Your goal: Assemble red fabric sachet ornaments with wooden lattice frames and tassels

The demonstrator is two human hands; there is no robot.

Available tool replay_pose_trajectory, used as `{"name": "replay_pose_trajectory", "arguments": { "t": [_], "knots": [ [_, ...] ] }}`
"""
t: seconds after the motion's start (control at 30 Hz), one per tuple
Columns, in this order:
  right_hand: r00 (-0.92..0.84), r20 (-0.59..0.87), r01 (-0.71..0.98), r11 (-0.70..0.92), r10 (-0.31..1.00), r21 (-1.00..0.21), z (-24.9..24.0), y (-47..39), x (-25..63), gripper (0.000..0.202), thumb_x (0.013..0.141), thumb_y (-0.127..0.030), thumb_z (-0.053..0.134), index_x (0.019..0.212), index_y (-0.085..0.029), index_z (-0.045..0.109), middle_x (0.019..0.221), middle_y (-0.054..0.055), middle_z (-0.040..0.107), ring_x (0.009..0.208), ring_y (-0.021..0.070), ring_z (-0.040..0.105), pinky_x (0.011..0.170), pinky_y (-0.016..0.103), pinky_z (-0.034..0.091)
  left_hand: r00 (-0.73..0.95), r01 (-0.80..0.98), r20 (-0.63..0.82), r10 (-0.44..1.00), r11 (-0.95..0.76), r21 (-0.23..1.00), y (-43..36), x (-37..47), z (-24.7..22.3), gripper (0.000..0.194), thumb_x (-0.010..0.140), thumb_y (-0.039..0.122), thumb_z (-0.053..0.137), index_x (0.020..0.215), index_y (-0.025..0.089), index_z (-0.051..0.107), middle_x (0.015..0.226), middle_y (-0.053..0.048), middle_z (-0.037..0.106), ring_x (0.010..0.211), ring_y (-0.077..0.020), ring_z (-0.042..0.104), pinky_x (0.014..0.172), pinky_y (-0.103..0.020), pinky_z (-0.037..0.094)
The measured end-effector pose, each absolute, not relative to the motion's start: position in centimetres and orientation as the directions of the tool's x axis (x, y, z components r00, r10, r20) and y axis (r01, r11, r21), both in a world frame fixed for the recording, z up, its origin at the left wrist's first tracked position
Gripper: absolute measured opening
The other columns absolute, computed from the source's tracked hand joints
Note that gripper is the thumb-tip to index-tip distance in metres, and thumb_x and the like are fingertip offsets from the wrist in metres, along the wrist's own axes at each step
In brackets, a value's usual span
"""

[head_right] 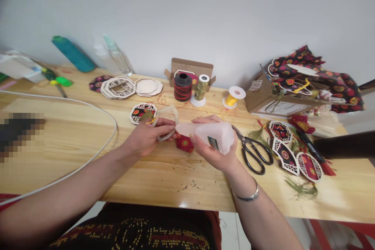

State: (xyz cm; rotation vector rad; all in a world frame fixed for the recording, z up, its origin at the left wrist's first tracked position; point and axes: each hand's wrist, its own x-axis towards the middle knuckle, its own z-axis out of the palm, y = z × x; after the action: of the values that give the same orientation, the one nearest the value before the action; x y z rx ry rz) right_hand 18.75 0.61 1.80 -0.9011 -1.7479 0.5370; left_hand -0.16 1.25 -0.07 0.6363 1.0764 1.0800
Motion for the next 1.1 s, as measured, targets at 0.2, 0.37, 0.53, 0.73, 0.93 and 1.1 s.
{"name": "replay_pose_trajectory", "arguments": {
  "t": [0.2,0.37,0.53,0.73,0.93,1.1],
  "knots": [
    [-0.191,0.578,0.339,0.606,0.794,-0.720,1.66,0.60,18.80,0.019,0.075,-0.022,0.069,0.094,-0.022,0.067,0.088,0.006,0.069,0.075,0.0198,0.063,0.068,0.036,0.056,0.078,-0.383,-0.373,0.924,0.373,0.845,1.29,-0.16,-0.07,0.017,0.055,0.016,0.078,0.067,0.009,0.070,0.056,-0.005,0.069,0.050,-0.0140,0.063,0.049,-0.023,0.048],
    [-0.224,0.601,0.380,0.637,0.767,-0.671,1.96,0.63,18.63,0.018,0.076,-0.024,0.069,0.094,-0.023,0.066,0.085,0.006,0.068,0.072,0.0201,0.063,0.065,0.037,0.056,0.066,-0.367,-0.382,0.922,0.378,0.850,1.37,-0.13,-0.09,0.018,0.054,0.017,0.079,0.068,0.009,0.070,0.057,-0.005,0.069,0.050,-0.0143,0.063,0.051,-0.024,0.049],
    [-0.275,0.620,0.416,0.672,0.735,-0.612,2.19,0.51,18.63,0.021,0.075,-0.024,0.069,0.096,-0.023,0.065,0.086,0.005,0.067,0.072,0.0191,0.064,0.065,0.035,0.057,0.077,-0.355,-0.361,0.929,0.364,0.861,1.16,-0.30,-0.09,0.016,0.055,0.019,0.078,0.067,0.010,0.071,0.056,-0.004,0.069,0.049,-0.0133,0.063,0.050,-0.023,0.048],
    [-0.354,0.667,0.414,0.749,0.655,-0.517,2.49,0.39,18.42,0.028,0.072,-0.018,0.071,0.099,-0.021,0.065,0.086,0.006,0.067,0.069,0.0181,0.063,0.061,0.032,0.056,0.069,-0.340,-0.354,0.933,0.356,0.871,1.23,-0.34,0.05,0.014,0.055,0.019,0.078,0.065,0.011,0.072,0.053,-0.003,0.068,0.048,-0.0124,0.061,0.051,-0.024,0.047],
    [-0.448,0.688,0.430,0.812,0.571,-0.394,2.28,0.56,18.56,0.034,0.075,-0.024,0.070,0.108,-0.026,0.063,0.088,0.006,0.067,0.069,0.0189,0.064,0.059,0.035,0.056,0.055,-0.311,-0.368,0.928,0.366,0.877,1.35,-0.31,0.16,0.015,0.055,0.020,0.078,0.065,0.011,0.071,0.054,-0.004,0.067,0.052,-0.0146,0.061,0.053,-0.026,0.047],
    [-0.465,0.648,0.437,0.793,0.603,-0.424,2.16,0.47,18.69,0.035,0.076,-0.025,0.069,0.110,-0.032,0.063,0.089,0.005,0.069,0.070,0.0201,0.064,0.059,0.037,0.055,0.050,-0.293,-0.360,0.932,0.358,0.887,1.42,-0.28,0.19,0.016,0.055,0.021,0.077,0.065,0.010,0.070,0.053,-0.004,0.066,0.050,-0.0143,0.060,0.052,-0.026,0.047]
  ]
}}
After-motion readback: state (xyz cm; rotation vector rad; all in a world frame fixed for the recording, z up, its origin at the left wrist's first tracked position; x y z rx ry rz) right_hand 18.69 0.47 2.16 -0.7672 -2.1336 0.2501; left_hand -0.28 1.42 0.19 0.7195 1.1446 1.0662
